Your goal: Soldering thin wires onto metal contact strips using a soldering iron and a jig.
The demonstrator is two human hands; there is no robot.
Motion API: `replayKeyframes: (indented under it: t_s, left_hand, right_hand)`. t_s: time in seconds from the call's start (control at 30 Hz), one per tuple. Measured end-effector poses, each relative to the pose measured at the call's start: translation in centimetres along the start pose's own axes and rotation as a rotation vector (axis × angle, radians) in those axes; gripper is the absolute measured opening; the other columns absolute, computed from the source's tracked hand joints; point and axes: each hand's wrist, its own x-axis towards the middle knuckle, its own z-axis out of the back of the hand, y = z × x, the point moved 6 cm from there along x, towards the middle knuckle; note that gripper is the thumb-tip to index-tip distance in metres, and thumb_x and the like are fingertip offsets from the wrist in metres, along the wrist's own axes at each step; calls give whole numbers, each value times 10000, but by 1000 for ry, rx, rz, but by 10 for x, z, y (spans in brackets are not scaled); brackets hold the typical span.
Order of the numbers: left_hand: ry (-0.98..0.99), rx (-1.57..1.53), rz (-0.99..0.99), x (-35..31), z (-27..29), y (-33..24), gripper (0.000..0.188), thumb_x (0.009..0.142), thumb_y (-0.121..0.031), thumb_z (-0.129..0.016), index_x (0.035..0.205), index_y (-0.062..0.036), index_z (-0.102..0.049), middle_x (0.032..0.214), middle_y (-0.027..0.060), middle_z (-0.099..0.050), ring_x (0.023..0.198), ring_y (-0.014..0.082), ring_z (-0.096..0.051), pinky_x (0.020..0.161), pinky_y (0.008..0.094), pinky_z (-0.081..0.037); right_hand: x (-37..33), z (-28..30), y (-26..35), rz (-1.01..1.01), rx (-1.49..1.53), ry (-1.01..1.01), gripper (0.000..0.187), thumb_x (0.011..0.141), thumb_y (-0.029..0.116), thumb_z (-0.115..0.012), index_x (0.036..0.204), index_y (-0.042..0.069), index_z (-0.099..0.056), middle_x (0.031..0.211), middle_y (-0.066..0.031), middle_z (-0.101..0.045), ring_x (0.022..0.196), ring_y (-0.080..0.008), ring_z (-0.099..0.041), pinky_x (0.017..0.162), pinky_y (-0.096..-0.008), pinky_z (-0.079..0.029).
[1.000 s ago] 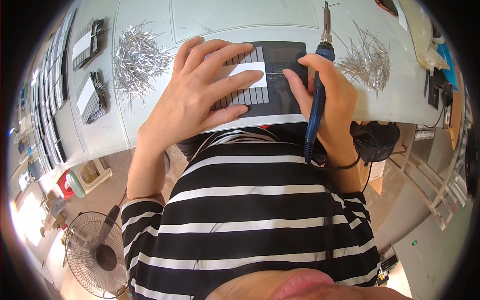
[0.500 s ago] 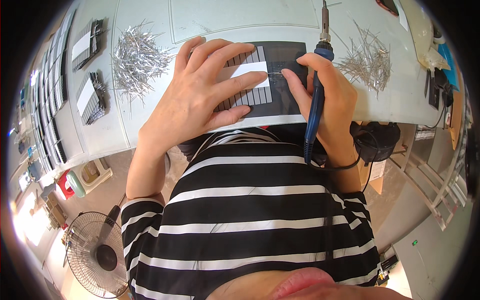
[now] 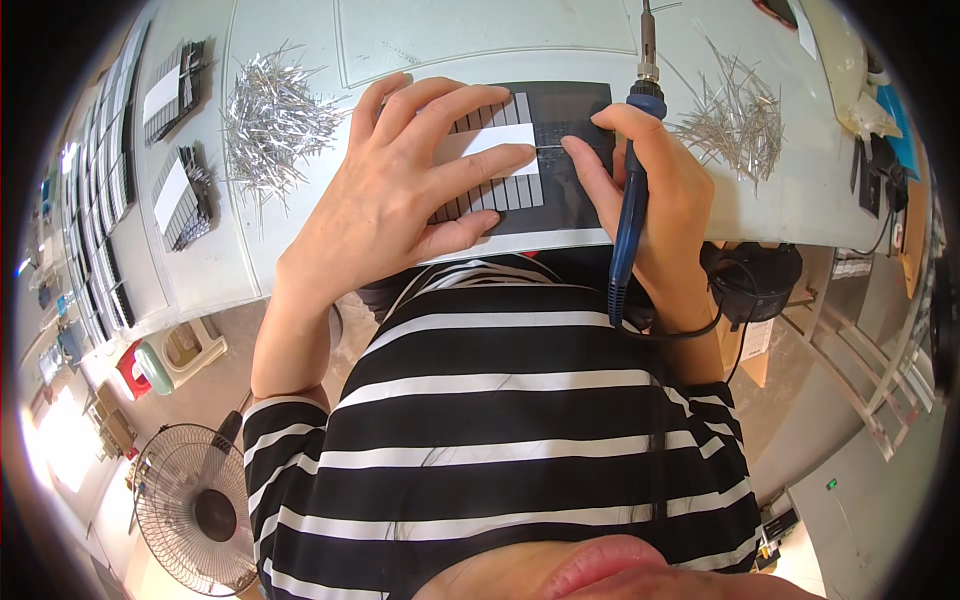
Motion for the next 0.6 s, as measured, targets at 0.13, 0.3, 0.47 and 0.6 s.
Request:
replayKeyframes:
  t_s: [0.13, 0.3, 0.47, 0.6]
  left_hand:
    - [21, 11, -8, 2, 2, -2, 458, 818, -328, -689, 1263, -219, -678, 1429, 115, -514, 1293, 358, -454, 1128, 547, -289]
    - [52, 28, -2, 5, 3, -4, 448, 830, -314, -671, 1269, -225, -669, 1422, 121, -510, 1282, 360, -457, 1121, 551, -297]
    - [67, 41, -5, 6, 4, -6, 452, 831, -292, -663, 1278, -228, -661, 1419, 124, -506, 1275, 362, -458, 1121, 555, -301]
    - [78, 52, 3, 7, 4, -7, 469, 816, -271, -670, 1283, -237, -654, 1420, 119, -503, 1276, 362, -458, 1123, 558, -302]
  right_hand:
    - [1, 1, 0, -2, 1, 4, 275, 786, 129, -812, 995, 116, -633, 749, -87, -606, 615, -288, -617, 532, -364, -458]
    - [0, 0, 0, -1, 6, 10, 271, 792, 126, -806, 1000, 116, -631, 751, -88, -606, 619, -291, -618, 531, -365, -456]
    - [0, 1, 0, -6, 1, 14, 268, 796, 131, -804, 1000, 115, -631, 750, -89, -606, 620, -296, -616, 531, -370, -455]
    - [1, 1, 1, -4, 6, 15, 268, 795, 133, -804, 999, 116, -631, 745, -89, -602, 618, -296, -613, 530, -372, -453]
